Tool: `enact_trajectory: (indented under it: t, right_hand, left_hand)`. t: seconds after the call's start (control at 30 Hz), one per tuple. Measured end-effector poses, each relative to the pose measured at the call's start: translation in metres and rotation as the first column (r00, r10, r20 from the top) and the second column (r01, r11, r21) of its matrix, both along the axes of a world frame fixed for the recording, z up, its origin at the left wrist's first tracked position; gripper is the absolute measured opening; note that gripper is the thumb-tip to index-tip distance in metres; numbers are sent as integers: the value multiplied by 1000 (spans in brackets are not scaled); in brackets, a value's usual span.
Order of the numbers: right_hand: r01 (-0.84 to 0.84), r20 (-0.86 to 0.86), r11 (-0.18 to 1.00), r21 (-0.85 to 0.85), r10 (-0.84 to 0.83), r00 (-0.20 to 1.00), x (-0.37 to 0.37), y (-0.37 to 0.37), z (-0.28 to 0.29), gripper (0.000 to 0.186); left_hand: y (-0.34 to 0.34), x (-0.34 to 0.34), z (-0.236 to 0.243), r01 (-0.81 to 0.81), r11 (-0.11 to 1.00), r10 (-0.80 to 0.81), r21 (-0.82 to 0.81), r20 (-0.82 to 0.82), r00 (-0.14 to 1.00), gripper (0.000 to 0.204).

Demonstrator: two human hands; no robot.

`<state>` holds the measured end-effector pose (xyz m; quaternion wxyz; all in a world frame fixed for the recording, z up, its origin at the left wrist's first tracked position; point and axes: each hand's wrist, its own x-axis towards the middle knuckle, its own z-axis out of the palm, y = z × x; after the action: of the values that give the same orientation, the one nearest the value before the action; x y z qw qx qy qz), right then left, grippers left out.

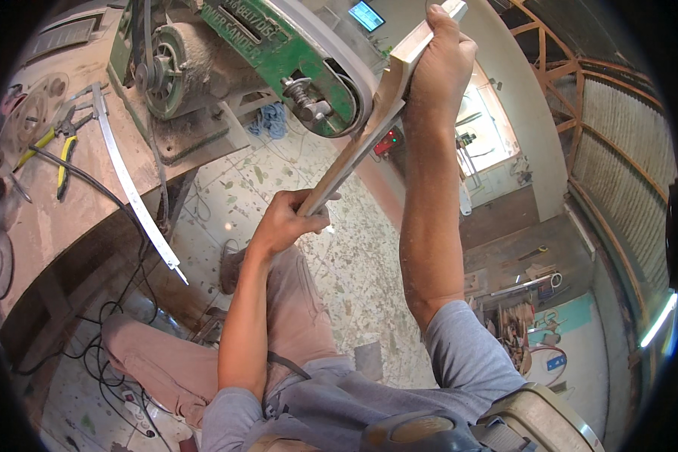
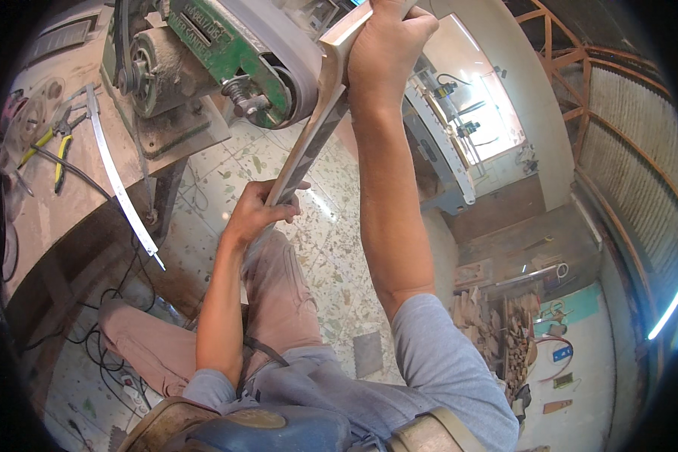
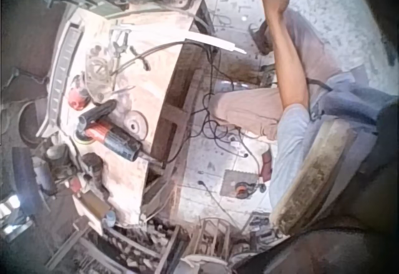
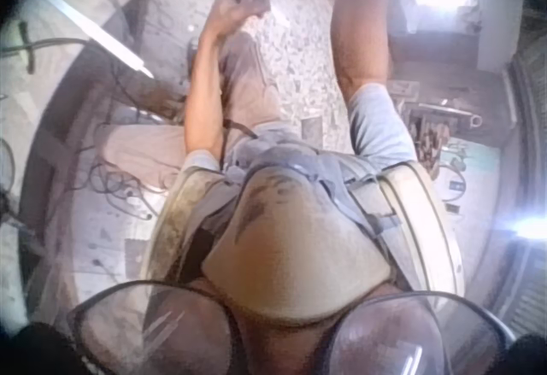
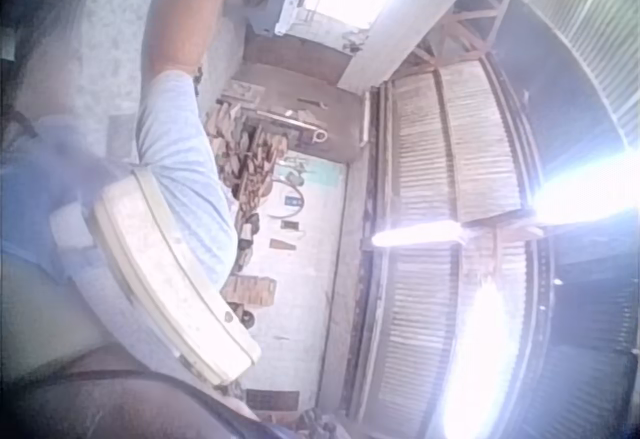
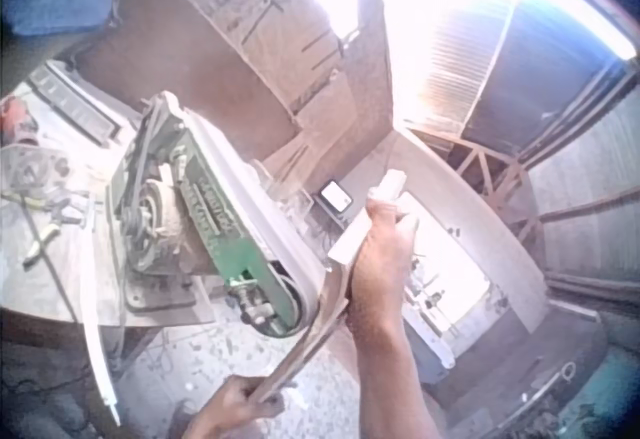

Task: The person shapes and smooths a wooden guitar neck using a belt sander, then uses calipers to measure the dimensions of the headstock and neck.

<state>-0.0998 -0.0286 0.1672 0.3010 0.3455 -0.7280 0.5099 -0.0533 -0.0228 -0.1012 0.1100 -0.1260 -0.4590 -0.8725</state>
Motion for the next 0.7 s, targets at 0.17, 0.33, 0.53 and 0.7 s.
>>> enact_trajectory:
  t: [0.17, 0.33, 0.53, 0.7]
  right_hand:
    - [254, -159, 964, -73, -263, 952, -19, 4, 4, 45]
    - [338, -272, 933, -126, -360, 892, -51, -4, 1, 54]
    - [-602, 143, 788, -125, 615, 775, 12, 62, 31, 62]
    - [-910, 502, 406, -84, 806, 313, 78, 59, -82, 42]
  left_hand:
    - [7, -15, 9, 210, 974, -201, 85, -103, 974, 62]
    - [6, -21, 10, 331, 930, -322, 159, -78, 943, 64]
    - [32, 97, 57, -416, 891, 428, -180, 31, 903, 35]
    - [-7, 226, 119, -805, 205, 974, -556, 36, 223, 63]
